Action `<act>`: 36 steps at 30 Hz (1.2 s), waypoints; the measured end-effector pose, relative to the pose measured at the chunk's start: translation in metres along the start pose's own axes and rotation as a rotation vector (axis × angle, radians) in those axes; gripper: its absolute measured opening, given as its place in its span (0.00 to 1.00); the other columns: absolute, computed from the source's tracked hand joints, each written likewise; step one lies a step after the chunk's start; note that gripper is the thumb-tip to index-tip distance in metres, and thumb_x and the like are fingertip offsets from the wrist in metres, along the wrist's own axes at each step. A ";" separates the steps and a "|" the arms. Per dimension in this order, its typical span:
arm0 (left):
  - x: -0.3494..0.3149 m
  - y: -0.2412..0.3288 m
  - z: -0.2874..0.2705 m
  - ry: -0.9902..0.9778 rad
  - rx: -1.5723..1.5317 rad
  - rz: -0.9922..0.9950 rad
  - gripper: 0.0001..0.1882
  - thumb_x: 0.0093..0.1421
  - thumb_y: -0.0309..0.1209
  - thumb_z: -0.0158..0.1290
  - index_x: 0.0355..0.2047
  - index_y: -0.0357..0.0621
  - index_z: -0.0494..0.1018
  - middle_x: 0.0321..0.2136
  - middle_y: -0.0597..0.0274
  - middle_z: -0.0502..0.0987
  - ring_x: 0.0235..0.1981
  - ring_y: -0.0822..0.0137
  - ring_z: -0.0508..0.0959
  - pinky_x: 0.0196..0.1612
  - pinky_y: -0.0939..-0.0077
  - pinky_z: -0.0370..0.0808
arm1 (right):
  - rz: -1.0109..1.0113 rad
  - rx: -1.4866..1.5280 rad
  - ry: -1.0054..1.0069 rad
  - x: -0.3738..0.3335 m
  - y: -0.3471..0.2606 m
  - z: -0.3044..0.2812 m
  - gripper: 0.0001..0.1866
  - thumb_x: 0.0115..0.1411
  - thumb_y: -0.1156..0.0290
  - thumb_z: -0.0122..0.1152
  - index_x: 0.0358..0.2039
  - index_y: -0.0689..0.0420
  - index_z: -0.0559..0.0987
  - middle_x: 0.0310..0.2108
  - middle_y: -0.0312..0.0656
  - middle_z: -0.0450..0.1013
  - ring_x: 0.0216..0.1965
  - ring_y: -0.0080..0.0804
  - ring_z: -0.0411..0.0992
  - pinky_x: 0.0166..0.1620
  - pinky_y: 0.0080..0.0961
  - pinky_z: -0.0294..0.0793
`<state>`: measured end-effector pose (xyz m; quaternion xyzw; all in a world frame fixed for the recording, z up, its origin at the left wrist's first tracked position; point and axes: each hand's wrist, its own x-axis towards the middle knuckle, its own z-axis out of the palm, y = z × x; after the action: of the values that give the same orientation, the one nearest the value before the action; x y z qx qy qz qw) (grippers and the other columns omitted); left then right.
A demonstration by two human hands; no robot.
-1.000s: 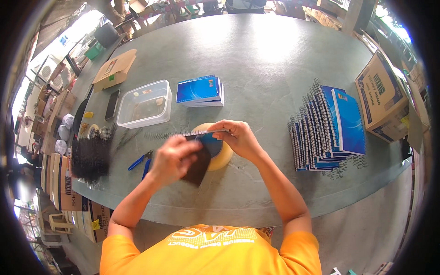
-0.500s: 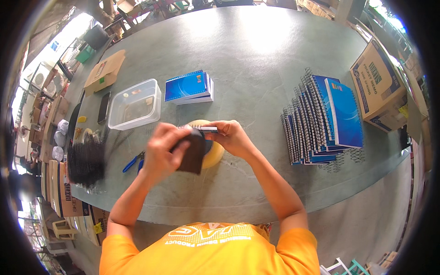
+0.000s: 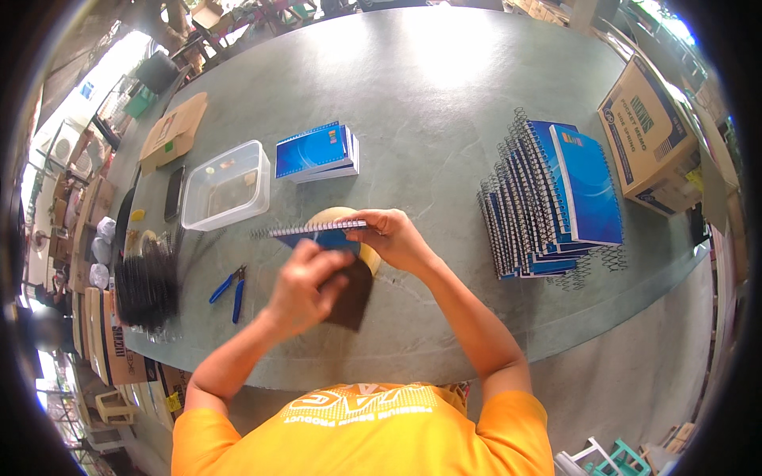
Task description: The person binds notebooks by threading plastic coils through pre-punched holes, cutting the excess coil with pliers, and stacking the finished notebooks.
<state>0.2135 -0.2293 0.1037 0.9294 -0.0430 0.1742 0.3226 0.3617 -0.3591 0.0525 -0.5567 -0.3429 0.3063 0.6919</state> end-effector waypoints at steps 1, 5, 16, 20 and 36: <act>-0.013 -0.001 0.011 -0.082 -0.062 -0.025 0.16 0.50 0.23 0.59 0.41 0.44 0.75 0.32 0.54 0.72 0.34 0.55 0.73 0.36 0.67 0.72 | -0.017 -0.030 0.003 0.001 -0.002 0.003 0.12 0.58 0.78 0.57 0.44 0.62 0.78 0.37 0.36 0.77 0.39 0.18 0.71 0.46 0.18 0.71; -0.014 0.001 0.011 0.004 0.035 0.032 0.16 0.51 0.28 0.60 0.41 0.45 0.75 0.34 0.54 0.72 0.38 0.56 0.74 0.35 0.66 0.72 | -0.051 -0.025 0.011 0.000 -0.007 0.013 0.11 0.59 0.78 0.56 0.43 0.61 0.77 0.39 0.38 0.76 0.42 0.20 0.71 0.47 0.19 0.71; 0.057 -0.011 -0.023 -0.020 0.219 0.061 0.11 0.50 0.27 0.58 0.35 0.41 0.73 0.32 0.56 0.74 0.38 0.55 0.73 0.43 0.63 0.68 | -0.017 -0.137 0.172 -0.012 0.010 0.005 0.10 0.56 0.76 0.61 0.40 0.60 0.79 0.33 0.34 0.78 0.35 0.15 0.71 0.40 0.17 0.71; 0.064 -0.004 -0.003 0.004 0.153 0.207 0.10 0.50 0.24 0.56 0.34 0.39 0.73 0.31 0.55 0.74 0.35 0.53 0.73 0.42 0.63 0.70 | -0.047 -0.103 0.179 -0.012 0.013 0.004 0.11 0.56 0.76 0.60 0.41 0.60 0.79 0.32 0.35 0.78 0.34 0.13 0.70 0.38 0.16 0.71; 0.059 -0.010 0.008 -0.019 0.063 0.208 0.10 0.46 0.21 0.55 0.31 0.41 0.71 0.28 0.53 0.70 0.33 0.51 0.72 0.34 0.63 0.69 | -0.162 -0.504 0.274 -0.026 -0.003 0.016 0.11 0.55 0.80 0.58 0.41 0.58 0.78 0.29 0.41 0.77 0.30 0.18 0.73 0.33 0.20 0.72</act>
<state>0.2730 -0.2251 0.1126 0.9313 -0.1365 0.1992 0.2728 0.3335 -0.3716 0.0547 -0.7180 -0.3548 0.0772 0.5938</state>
